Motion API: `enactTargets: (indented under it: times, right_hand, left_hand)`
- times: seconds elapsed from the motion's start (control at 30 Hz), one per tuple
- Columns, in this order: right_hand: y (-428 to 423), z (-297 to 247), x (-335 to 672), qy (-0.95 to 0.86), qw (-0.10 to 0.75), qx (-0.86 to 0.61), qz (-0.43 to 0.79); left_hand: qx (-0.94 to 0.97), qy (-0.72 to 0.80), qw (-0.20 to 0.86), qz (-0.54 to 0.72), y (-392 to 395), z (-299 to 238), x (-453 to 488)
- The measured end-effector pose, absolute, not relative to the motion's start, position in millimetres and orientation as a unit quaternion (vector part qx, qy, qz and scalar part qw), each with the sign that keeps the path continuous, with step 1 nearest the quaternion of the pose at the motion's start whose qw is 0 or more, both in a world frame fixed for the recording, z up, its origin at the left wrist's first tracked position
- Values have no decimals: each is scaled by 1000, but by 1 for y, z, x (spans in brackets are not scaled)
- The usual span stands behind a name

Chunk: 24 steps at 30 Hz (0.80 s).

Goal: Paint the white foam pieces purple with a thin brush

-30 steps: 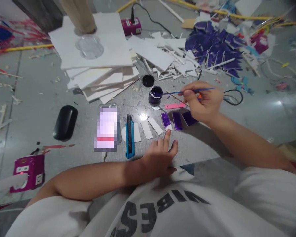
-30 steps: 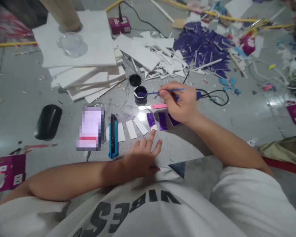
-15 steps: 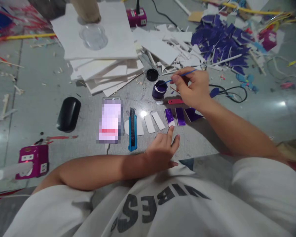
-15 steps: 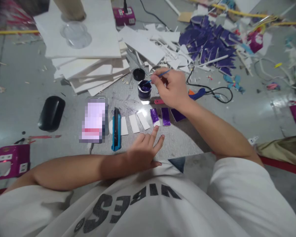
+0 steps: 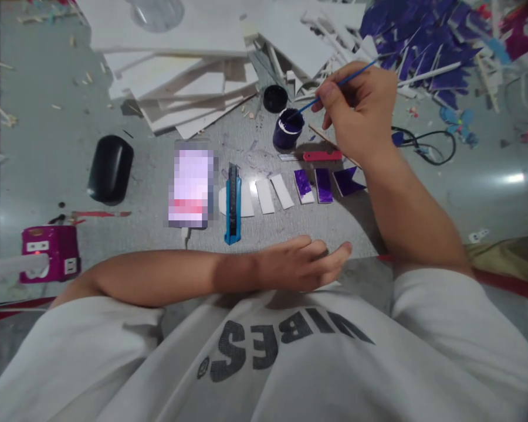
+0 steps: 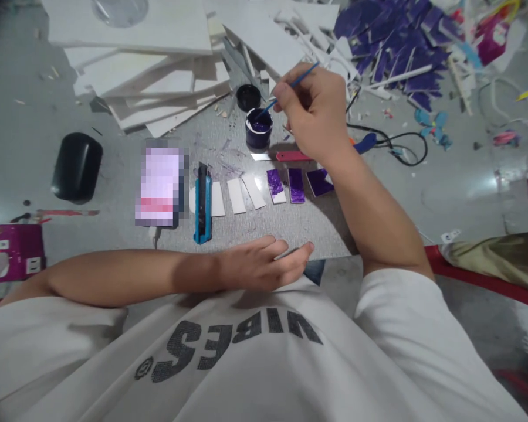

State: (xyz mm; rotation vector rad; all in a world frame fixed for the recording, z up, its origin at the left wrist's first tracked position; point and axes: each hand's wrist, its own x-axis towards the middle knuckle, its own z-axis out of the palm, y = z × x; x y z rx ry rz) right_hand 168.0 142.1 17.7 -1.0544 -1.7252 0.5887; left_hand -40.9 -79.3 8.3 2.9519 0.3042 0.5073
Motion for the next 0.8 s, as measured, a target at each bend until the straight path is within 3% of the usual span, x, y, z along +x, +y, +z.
enactTargets:
  times: [0.23,0.53,0.8]
  right_hand:
    - [136,13,168,-695,521,-434,238]
    - [152,12,176,-728,451,-449,254]
    - [152,21,171,-785,395,-436,192]
  left_hand:
    - [987,56,87,120,-68,8,-34]
    - [973,55,117,191,-70,-10,-36]
    - [982,27,9,189,-77,-17,-23]
